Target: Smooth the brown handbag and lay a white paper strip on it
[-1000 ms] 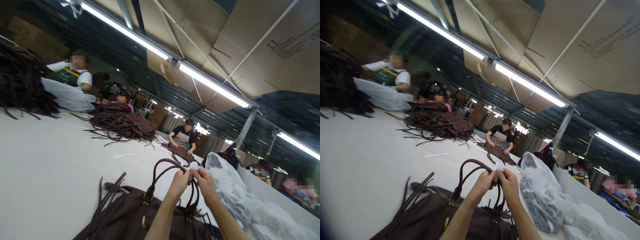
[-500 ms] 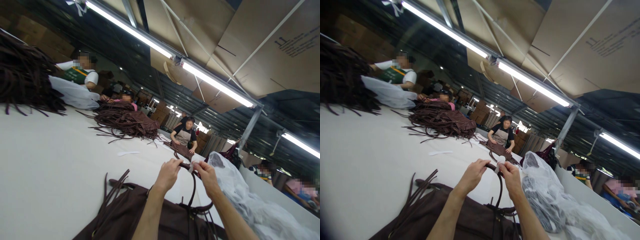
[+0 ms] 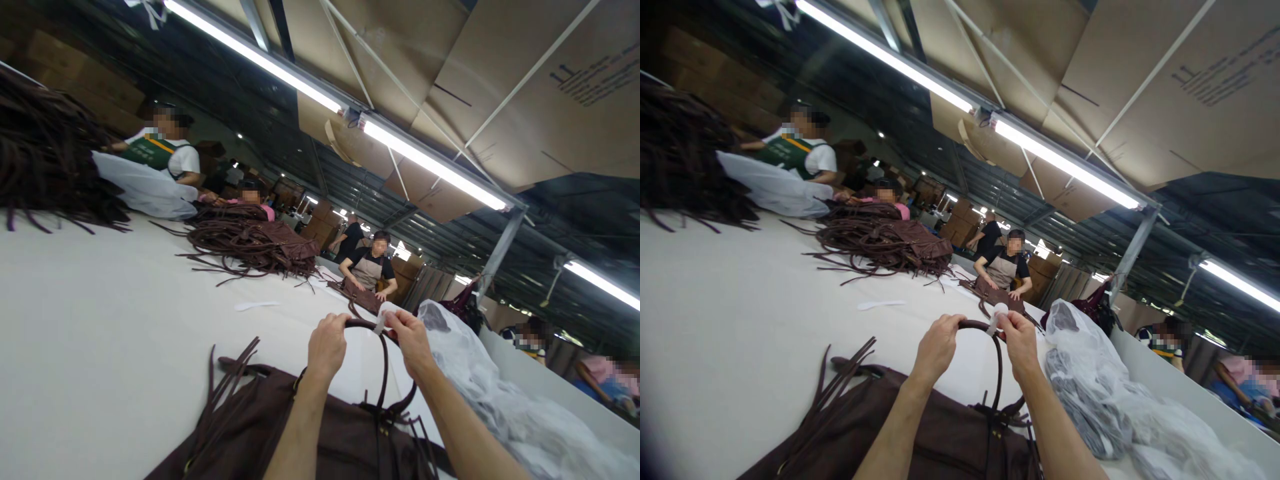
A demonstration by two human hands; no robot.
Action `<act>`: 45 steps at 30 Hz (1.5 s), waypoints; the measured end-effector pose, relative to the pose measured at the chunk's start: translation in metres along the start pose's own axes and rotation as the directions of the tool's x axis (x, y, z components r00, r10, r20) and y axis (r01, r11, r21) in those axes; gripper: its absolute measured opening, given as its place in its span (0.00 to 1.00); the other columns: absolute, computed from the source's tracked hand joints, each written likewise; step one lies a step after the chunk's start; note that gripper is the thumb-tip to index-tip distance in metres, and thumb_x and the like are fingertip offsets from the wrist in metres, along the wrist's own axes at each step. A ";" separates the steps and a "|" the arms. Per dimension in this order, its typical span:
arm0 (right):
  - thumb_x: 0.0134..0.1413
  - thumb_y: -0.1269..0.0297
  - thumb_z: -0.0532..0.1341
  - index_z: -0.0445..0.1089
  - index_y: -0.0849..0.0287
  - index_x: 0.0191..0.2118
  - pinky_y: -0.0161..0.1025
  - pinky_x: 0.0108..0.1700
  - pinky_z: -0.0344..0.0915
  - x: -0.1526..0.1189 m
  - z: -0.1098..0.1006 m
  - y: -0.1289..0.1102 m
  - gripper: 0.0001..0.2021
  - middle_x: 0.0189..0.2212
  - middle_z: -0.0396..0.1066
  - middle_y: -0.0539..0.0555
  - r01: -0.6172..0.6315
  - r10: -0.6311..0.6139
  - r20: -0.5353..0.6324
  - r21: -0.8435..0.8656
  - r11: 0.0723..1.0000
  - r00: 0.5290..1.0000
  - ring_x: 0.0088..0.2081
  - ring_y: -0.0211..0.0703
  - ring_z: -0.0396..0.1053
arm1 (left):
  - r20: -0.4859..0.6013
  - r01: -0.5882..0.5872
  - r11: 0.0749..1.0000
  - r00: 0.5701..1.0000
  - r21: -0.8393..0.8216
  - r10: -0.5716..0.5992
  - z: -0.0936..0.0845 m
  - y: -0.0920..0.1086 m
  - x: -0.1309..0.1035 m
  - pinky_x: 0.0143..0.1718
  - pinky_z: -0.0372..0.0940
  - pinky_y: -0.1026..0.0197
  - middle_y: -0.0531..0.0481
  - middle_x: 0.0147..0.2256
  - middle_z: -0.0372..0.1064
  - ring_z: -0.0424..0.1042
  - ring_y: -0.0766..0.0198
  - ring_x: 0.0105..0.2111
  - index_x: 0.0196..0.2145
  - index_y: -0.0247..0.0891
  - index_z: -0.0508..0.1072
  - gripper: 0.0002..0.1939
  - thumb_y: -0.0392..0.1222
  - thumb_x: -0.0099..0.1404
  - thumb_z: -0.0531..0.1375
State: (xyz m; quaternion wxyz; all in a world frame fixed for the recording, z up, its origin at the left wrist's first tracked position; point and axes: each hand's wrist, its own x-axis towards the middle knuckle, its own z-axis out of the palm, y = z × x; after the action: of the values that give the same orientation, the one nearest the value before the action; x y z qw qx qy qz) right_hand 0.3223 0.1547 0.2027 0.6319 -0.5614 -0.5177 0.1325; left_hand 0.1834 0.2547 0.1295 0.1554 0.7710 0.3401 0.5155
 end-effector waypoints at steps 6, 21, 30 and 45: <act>0.45 0.49 0.68 0.69 0.60 0.28 0.31 0.29 0.58 0.010 0.002 0.005 0.17 0.24 0.64 0.46 0.017 -0.018 0.011 0.101 0.995 1.000 0.26 0.33 0.58 | -0.150 0.083 0.995 0.986 0.049 -0.075 -0.015 0.023 0.001 0.55 0.56 0.47 0.39 0.53 0.63 0.61 0.50 0.54 0.51 0.38 0.70 0.22 0.27 0.65 0.45; 0.47 0.50 0.69 0.71 0.59 0.34 0.26 0.23 0.58 -0.021 0.008 -0.006 0.17 0.24 0.66 0.46 -0.015 0.004 0.064 0.181 0.983 0.998 0.23 0.30 0.59 | -0.145 -0.022 0.941 0.989 -0.337 -0.028 -0.012 0.068 -0.005 0.31 0.53 0.63 0.53 0.27 0.68 0.66 0.64 0.29 0.30 0.40 0.68 0.08 0.37 0.66 0.53; 0.36 0.51 0.74 0.68 0.61 0.32 0.28 0.23 0.68 -0.028 0.017 -0.017 0.23 0.23 0.71 0.50 -0.132 0.121 0.074 0.183 0.974 0.990 0.26 0.37 0.70 | -0.135 0.050 0.859 0.981 -0.510 -0.138 -0.010 0.069 -0.004 0.30 0.55 0.66 0.57 0.27 0.67 0.65 0.68 0.27 0.31 0.40 0.66 0.03 0.35 0.62 0.54; 0.33 0.56 0.76 0.71 0.64 0.29 0.29 0.25 0.72 -0.018 0.019 -0.020 0.21 0.22 0.72 0.53 -0.233 0.226 0.057 0.230 0.945 0.972 0.24 0.37 0.71 | -0.098 -0.062 0.830 0.995 -0.555 0.009 -0.019 0.064 -0.004 0.32 0.57 0.66 0.56 0.27 0.65 0.65 0.66 0.29 0.30 0.41 0.66 0.07 0.33 0.60 0.50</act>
State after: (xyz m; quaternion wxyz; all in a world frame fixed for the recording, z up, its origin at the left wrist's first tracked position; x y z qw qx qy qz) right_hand 0.2907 0.1455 0.2070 0.6664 -0.5369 -0.4389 0.2739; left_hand 0.1884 0.2034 0.1723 0.3480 0.6741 0.1676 0.6296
